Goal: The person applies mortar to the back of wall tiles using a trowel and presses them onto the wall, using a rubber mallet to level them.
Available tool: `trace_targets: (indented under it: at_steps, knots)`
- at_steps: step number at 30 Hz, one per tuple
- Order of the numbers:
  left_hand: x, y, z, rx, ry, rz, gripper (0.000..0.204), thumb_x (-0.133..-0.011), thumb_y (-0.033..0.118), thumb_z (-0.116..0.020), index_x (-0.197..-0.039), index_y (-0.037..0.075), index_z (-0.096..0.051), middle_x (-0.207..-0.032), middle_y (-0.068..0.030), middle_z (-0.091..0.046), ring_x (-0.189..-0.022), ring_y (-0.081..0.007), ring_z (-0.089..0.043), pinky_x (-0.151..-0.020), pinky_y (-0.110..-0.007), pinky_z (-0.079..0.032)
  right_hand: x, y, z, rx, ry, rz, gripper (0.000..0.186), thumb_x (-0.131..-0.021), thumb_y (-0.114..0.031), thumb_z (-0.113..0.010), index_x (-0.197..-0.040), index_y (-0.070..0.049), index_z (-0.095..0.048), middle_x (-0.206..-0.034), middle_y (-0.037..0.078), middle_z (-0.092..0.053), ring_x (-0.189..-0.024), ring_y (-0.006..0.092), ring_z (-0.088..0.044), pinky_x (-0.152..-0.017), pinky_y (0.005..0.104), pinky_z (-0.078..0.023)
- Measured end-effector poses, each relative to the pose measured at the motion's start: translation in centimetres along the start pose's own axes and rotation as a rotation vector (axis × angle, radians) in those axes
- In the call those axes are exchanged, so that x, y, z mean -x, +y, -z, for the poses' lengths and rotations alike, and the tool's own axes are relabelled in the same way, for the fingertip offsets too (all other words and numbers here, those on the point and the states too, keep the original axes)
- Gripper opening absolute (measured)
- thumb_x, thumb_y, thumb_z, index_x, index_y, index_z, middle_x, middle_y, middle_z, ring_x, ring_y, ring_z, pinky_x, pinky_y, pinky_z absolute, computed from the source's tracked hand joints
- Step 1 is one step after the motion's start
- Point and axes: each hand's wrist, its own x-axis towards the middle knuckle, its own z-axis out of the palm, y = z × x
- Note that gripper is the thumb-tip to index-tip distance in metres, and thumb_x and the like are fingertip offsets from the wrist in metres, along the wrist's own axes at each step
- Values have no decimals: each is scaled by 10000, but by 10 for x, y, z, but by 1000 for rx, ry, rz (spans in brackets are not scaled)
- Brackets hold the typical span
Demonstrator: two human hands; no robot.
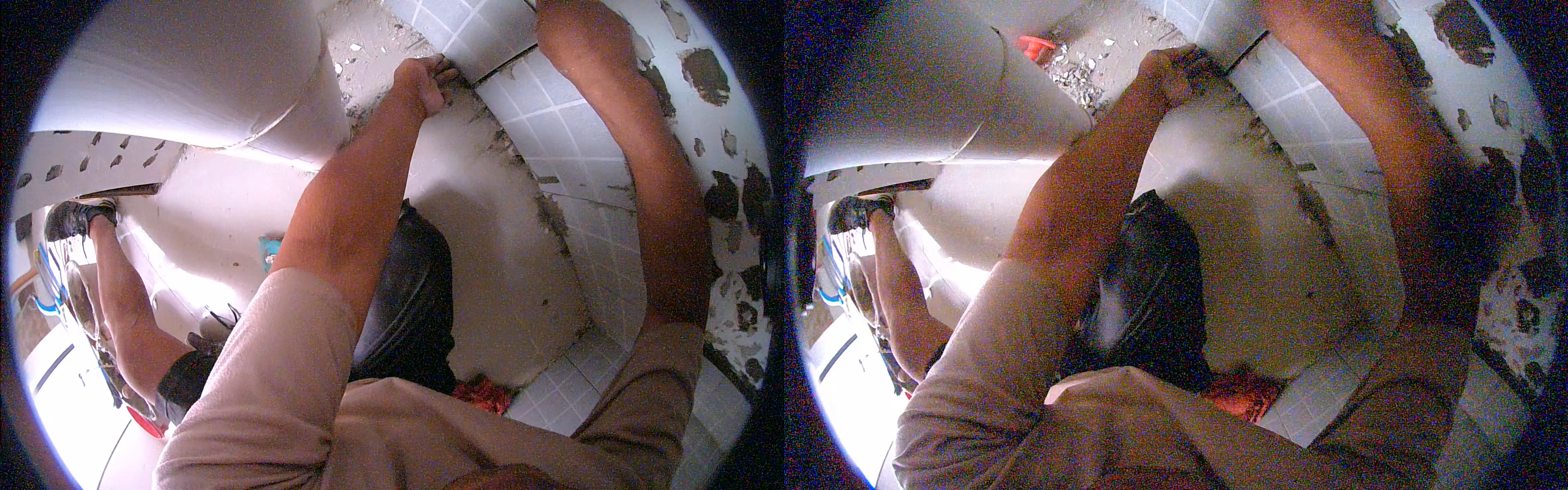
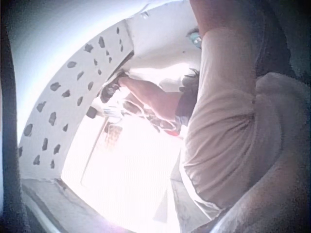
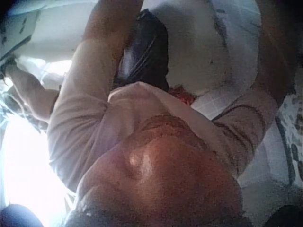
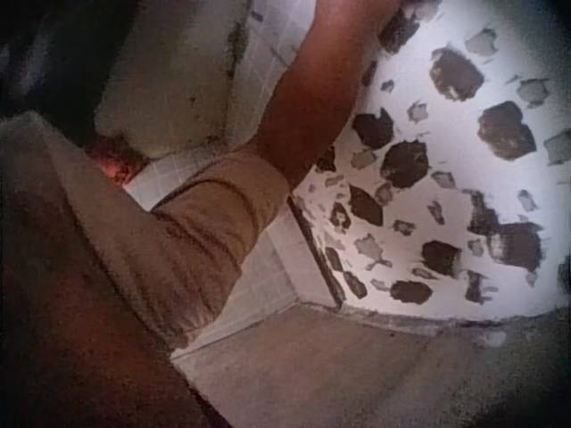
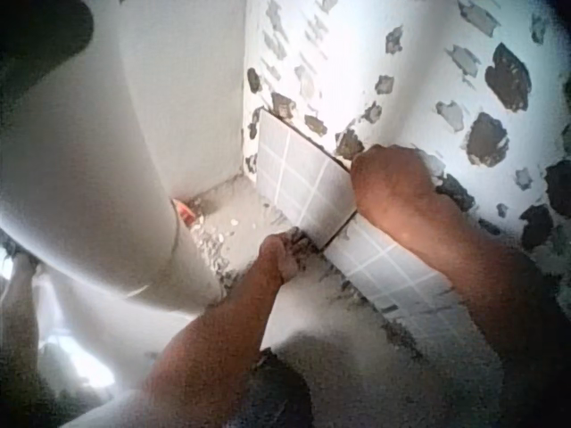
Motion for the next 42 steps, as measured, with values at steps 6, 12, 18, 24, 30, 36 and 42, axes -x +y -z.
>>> trace_targets:
  at_steps: [6, 12, 18, 24, 30, 36, 42]
  knots:
    - [22, 39, 45, -766, -407, -632, 445, -959, 229, -320, -1258, 4, -560, -1234, -178, -607, -1098, -344, -546, -1060, -564, -318, -8, -24, 21, -69, 85, 69, 184, -797, -105, -597, -887, -42, -744, -902, 167, -726, -835, 312, -722, -706, 415, -572]
    - [31, 23, -19, 4, 76, -78, 430, -945, 239, -345, -1173, -46, -571, -1131, -185, -630, -1005, -351, -565, -1015, -577, -345, 2, -7, 9, -19, 105, 30, 185, -792, -116, -603, -890, -44, -742, -879, 161, -723, -820, 313, -720, -703, 414, -571]
    - [14, 39, -3, 124, 150, -142, 435, -945, 318, -459, -1228, -2, -538, -1138, -171, -611, -953, -340, -549, -990, -564, -358, -5, -17, 12, -19, 132, 7, 150, -781, -117, -607, -823, -50, -734, -838, 161, -713, -804, 310, -716, -700, 418, -569]
    - [26, 35, -46, -406, 213, -27, 870, -790, 524, -751, -1400, -1, -420, -1376, -189, -485, -1167, -355, -514, -1012, -624, -336, 13, 11, 13, -56, 214, 67, 146, -808, -143, -590, -843, -61, -705, -841, 129, -698, -816, 316, -688, -753, 456, -531]
    - [86, 41, -108, -773, 249, -440, 865, -834, 484, -706, -1453, -18, -369, -1356, -235, -482, -1102, -330, -562, -946, -473, -462, 115, 1, -63, -946, 265, -16, 263, -894, -271, -647, -747, -52, -636, -644, 203, -571, -594, 417, -598, -605, 506, -495]
    - [86, 58, -152, -732, 90, -865, 781, -916, 386, -685, -1512, 31, -326, -1273, -160, -593, -1044, -247, -591, -877, -355, -487, 251, -88, -218, -874, 134, 9, 437, -911, -180, -592, -1335, -84, -546, -1361, 203, -503, -1260, 406, -470, -1048, 514, -385]
    - [98, 63, -157, -602, 86, -732, 848, -837, 255, -807, -1523, 113, -331, -1291, -172, -569, -1087, -245, -576, -836, -373, -509, 264, -98, -212, -924, 94, -67, 526, -870, -97, -582, -1393, -91, -519, -1467, 152, -412, -1352, 409, -364, -1129, 536, -270]
